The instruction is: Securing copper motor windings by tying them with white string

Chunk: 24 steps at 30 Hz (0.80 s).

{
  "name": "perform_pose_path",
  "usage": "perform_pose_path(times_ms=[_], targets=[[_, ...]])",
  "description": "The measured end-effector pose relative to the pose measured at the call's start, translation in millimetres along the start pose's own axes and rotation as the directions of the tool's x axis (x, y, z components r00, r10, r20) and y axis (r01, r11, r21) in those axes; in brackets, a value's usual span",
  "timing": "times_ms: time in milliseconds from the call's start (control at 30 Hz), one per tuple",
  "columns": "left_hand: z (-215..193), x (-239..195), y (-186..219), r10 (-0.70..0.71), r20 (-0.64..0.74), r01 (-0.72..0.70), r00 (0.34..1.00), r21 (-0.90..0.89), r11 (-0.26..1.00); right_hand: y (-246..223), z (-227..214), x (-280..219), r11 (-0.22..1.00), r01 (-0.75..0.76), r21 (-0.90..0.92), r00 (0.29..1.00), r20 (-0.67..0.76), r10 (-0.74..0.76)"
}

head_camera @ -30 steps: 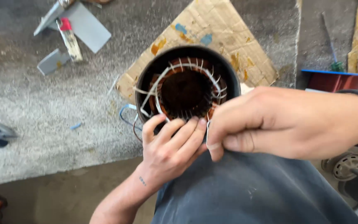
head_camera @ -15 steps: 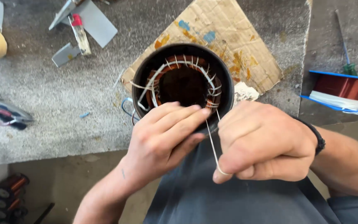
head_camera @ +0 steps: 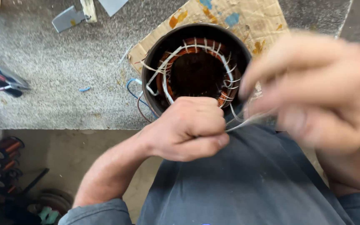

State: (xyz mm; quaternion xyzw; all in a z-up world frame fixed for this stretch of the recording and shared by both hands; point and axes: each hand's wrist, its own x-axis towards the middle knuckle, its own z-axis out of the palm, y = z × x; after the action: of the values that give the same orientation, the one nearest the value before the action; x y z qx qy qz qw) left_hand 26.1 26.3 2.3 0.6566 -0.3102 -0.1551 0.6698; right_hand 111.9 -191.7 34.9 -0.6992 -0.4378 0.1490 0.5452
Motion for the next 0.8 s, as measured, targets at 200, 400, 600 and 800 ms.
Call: perform_pose_path(times_ms=[200,400,600,800], targets=[[3.6,0.4,-1.2,-0.014,-0.029,0.015,0.999,0.040,0.999,34.8,36.8,-5.8,0.886,-0.060,-0.459,0.998,-0.060,0.037],[0.2,20.3,3.2,-0.303,-0.164,0.268,0.939,-0.206,0.941,40.1,37.4,-13.2,0.896,-0.068,-0.438,0.969,0.184,0.163],[14.4,28.3,-5.6,-0.147,-0.188,0.151,0.971,0.008,0.988,31.5,47.1,-13.9,0.846,-0.168,-0.506,0.959,0.114,0.258],[33.8,21.2,-11.6,-0.021,-0.050,0.034,0.999,0.274,0.961,38.8,53.0,-15.6,0.809,-0.155,-0.567,0.975,0.043,0.217]])
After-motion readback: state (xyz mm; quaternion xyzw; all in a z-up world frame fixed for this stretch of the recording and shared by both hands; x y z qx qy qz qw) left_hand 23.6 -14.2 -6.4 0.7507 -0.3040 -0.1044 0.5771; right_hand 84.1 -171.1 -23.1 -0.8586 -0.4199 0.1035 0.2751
